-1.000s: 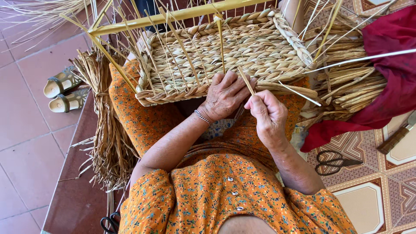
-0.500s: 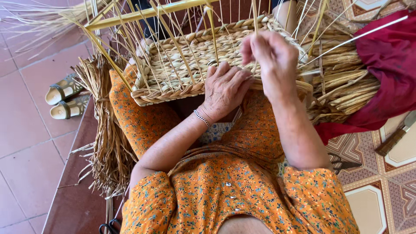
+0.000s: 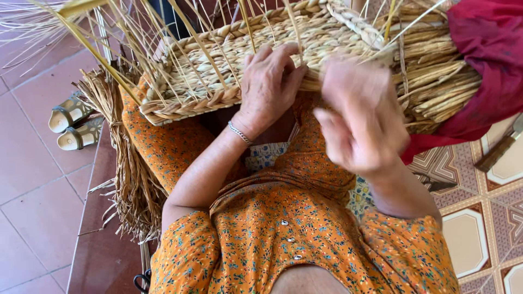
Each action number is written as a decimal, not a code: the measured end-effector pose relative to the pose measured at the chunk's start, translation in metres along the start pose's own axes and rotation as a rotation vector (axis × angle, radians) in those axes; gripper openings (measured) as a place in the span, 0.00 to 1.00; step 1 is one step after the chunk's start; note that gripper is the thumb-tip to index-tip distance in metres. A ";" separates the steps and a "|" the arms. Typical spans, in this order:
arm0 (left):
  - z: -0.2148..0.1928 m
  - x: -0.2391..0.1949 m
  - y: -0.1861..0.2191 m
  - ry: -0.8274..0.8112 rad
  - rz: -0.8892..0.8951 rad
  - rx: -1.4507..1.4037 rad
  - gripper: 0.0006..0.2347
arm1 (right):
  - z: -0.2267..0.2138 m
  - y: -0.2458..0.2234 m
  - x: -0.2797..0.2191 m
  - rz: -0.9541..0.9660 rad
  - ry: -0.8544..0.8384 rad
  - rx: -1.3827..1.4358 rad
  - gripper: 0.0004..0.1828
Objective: The person weaves a basket by hand, interlacing dried plant fibers through a vertical frame. They repeatedly pull and tighten the fibers to form a tight weave pattern.
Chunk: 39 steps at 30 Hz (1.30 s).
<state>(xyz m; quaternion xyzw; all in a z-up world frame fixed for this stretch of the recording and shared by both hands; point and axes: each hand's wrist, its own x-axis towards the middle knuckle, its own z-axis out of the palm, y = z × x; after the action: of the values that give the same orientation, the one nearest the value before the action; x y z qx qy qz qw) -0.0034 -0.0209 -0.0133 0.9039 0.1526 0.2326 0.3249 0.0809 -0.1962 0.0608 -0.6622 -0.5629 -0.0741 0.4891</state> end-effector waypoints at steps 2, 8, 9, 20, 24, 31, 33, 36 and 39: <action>-0.008 0.000 0.003 0.029 0.109 0.006 0.05 | -0.013 0.002 -0.016 -0.034 -0.007 -0.143 0.06; -0.007 -0.009 0.025 0.251 0.190 0.318 0.06 | -0.007 0.075 -0.049 0.114 -0.122 -0.416 0.17; -0.006 -0.012 0.027 0.228 0.182 0.329 0.06 | -0.004 0.081 -0.055 0.102 -0.112 -0.390 0.17; 0.009 -0.009 0.016 0.051 -0.043 0.081 0.05 | -0.001 0.105 -0.059 0.173 -0.222 -0.346 0.18; 0.013 -0.001 0.015 0.074 -0.027 0.068 0.06 | -0.005 0.090 -0.062 0.401 -0.304 -0.062 0.16; 0.013 0.002 0.004 0.073 -0.031 0.042 0.21 | -0.015 0.085 -0.051 -0.051 -0.060 -0.525 0.14; 0.017 0.004 -0.001 0.081 0.091 0.138 0.17 | -0.010 0.080 -0.054 -0.096 -0.114 -0.564 0.20; 0.023 0.006 -0.005 0.014 0.305 0.286 0.13 | 0.001 0.078 -0.061 -0.078 -0.198 -0.634 0.19; 0.024 0.009 -0.007 -0.079 0.390 0.283 0.15 | 0.004 0.085 -0.064 -0.088 -0.243 -0.618 0.16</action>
<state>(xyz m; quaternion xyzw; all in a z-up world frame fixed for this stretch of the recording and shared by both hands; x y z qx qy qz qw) 0.0161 -0.0245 -0.0312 0.9611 -0.0064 0.2317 0.1499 0.1262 -0.2263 -0.0309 -0.7583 -0.5961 -0.1826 0.1907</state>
